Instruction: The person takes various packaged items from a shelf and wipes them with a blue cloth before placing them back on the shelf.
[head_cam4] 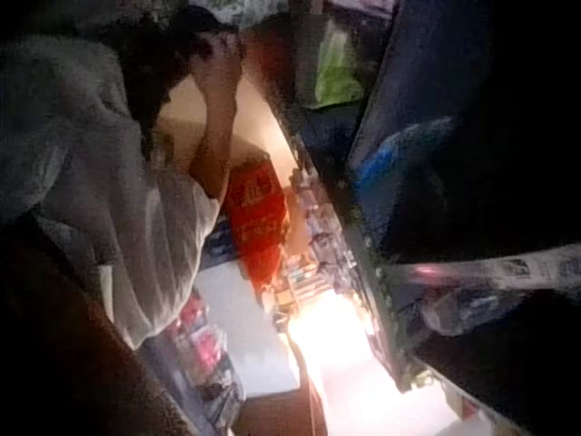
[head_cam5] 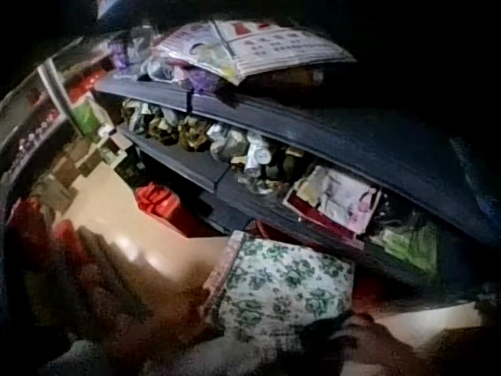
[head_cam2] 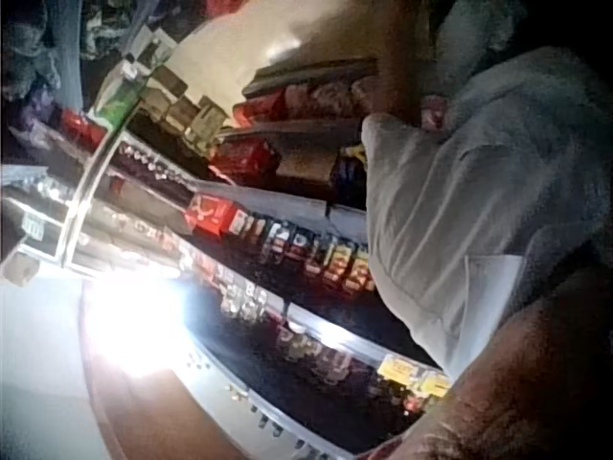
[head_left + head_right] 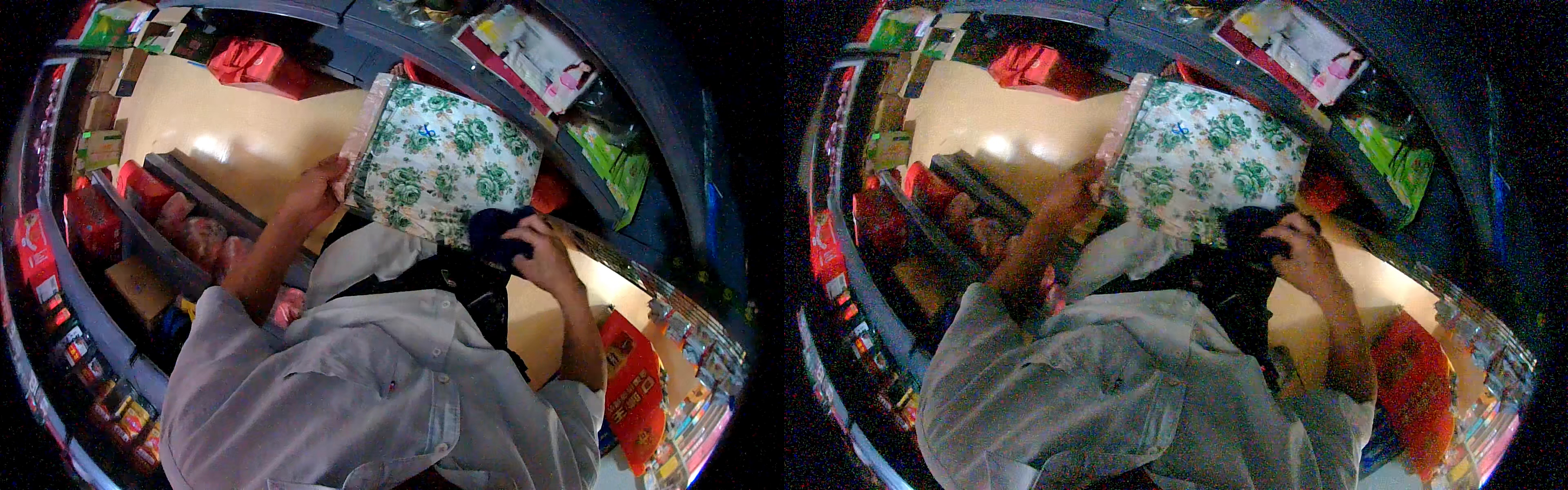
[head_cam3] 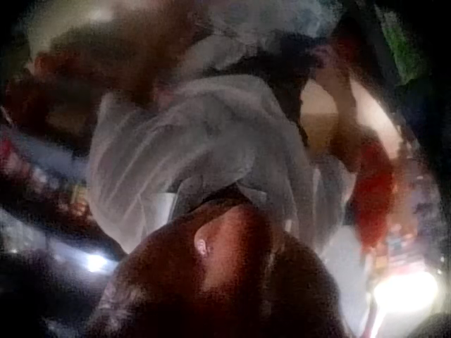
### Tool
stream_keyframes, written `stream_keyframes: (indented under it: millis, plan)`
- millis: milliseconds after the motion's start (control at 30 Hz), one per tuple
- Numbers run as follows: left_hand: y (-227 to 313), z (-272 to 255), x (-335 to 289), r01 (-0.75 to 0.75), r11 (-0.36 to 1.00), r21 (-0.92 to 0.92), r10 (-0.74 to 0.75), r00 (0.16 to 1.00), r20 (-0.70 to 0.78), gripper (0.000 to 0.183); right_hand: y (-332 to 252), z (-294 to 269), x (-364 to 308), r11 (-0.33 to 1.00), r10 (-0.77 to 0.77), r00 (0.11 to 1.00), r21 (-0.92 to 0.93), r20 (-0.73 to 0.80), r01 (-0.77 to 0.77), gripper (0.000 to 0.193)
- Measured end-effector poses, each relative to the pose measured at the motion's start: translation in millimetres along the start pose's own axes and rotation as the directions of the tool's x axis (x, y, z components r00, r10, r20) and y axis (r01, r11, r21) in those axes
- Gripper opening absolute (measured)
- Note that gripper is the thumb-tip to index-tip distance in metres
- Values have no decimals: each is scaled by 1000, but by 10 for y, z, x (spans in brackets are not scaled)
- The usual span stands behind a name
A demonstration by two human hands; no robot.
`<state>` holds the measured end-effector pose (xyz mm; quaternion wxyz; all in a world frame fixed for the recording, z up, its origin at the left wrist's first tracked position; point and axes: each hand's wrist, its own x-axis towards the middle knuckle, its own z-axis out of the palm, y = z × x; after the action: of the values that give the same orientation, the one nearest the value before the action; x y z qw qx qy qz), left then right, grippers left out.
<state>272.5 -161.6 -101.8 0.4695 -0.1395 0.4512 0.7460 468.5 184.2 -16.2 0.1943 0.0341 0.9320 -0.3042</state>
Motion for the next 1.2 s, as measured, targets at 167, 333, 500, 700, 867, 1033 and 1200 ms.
stream_keyframes:
  millis: [167,333,500,700,867,1033,1200]
  plan:
    - [177,277,-144,11,997,73,1,986,-166,30,41,-384,42,977,213,945,85,-248,-198,36]
    - [120,345,-208,-189,746,638,310,947,-83,31,-871,66,946,941,-288,834,22,-470,338,42]
    - [66,250,-206,-178,627,758,331,942,-52,32,-1042,467,1405,910,-395,883,-238,-253,338,43]
    - [-1,287,-224,-129,693,709,344,924,-169,35,196,-1,893,980,111,904,-107,-414,-169,45]
    - [-364,20,19,-277,422,863,715,687,-129,42,540,293,197,922,381,837,89,-393,-378,44]
    - [-123,664,-295,-519,-501,692,329,626,707,58,682,976,-359,854,461,779,451,-425,-259,38]
    - [-260,802,-205,-647,-544,534,20,626,780,57,450,889,-609,490,625,765,841,-156,-229,38]
